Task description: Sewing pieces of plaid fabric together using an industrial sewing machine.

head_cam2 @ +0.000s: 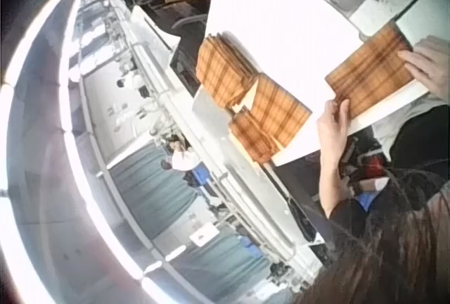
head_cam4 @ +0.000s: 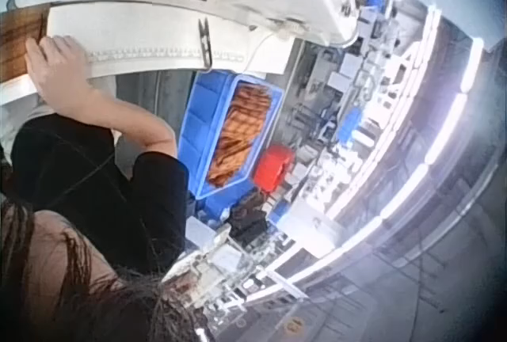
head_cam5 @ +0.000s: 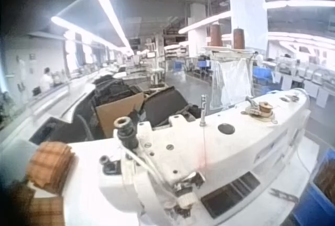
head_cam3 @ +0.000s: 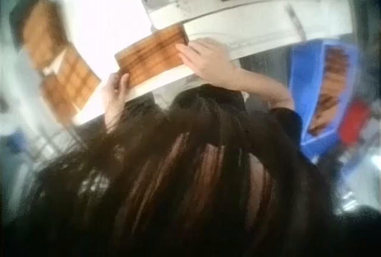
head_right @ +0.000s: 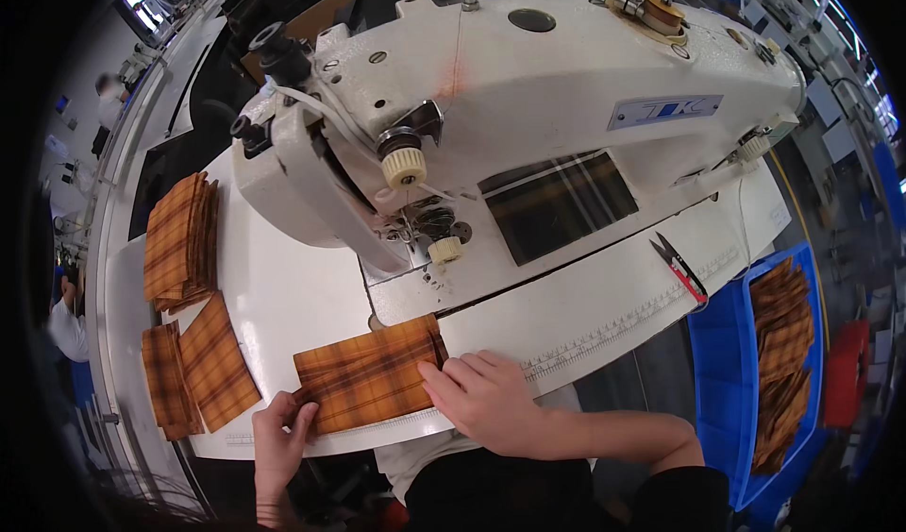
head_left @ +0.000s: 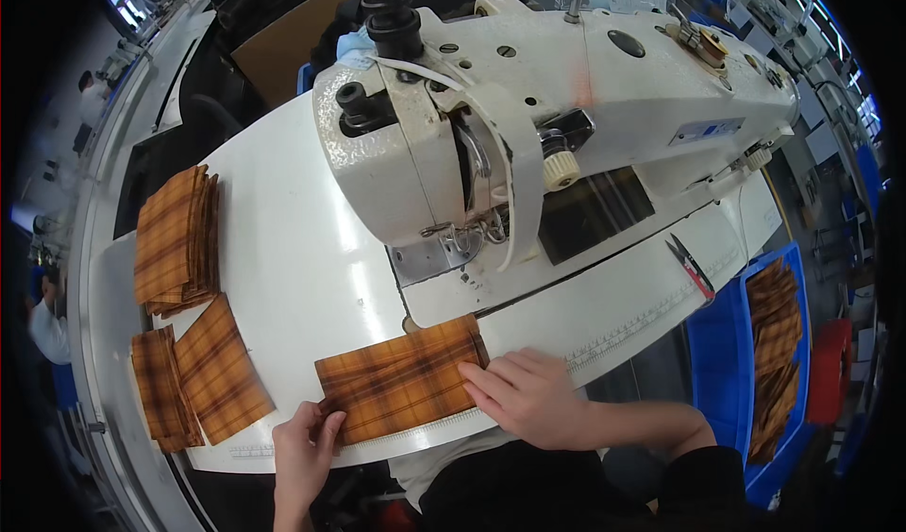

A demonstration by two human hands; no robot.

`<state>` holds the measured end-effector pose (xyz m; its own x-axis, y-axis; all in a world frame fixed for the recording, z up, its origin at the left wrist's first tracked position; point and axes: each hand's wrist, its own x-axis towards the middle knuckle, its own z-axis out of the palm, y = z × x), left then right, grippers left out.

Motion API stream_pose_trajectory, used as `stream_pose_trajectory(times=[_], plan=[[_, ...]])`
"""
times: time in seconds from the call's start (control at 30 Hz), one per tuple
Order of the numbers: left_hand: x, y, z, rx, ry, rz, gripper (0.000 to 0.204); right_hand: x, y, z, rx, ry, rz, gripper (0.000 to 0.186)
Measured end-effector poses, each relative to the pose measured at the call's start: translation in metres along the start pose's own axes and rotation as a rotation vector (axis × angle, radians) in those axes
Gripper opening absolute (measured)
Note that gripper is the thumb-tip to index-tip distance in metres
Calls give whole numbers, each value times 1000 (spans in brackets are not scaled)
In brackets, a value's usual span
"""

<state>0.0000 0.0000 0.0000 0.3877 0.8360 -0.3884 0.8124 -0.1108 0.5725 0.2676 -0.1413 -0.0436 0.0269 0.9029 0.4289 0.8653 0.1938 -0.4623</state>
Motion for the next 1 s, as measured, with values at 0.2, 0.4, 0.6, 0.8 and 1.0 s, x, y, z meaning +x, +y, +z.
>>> stream_pose_trajectory(times=[0.2,0.4,0.6,0.8,1.0], plan=[[23,61,11,503,210,572,24,8,-5,7,1,-43,6,28],[68,72,57,228,148,882,21,5,-5,10,-12,-32,-2,31],[54,68,57,355,164,765,23,-5,-8,9,-147,-47,-46,41],[55,68,71,148,190,773,19,-15,-8,8,-161,-39,-38,50],[55,62,70,63,192,692,16,-27,-8,12,-174,7,-65,50]])
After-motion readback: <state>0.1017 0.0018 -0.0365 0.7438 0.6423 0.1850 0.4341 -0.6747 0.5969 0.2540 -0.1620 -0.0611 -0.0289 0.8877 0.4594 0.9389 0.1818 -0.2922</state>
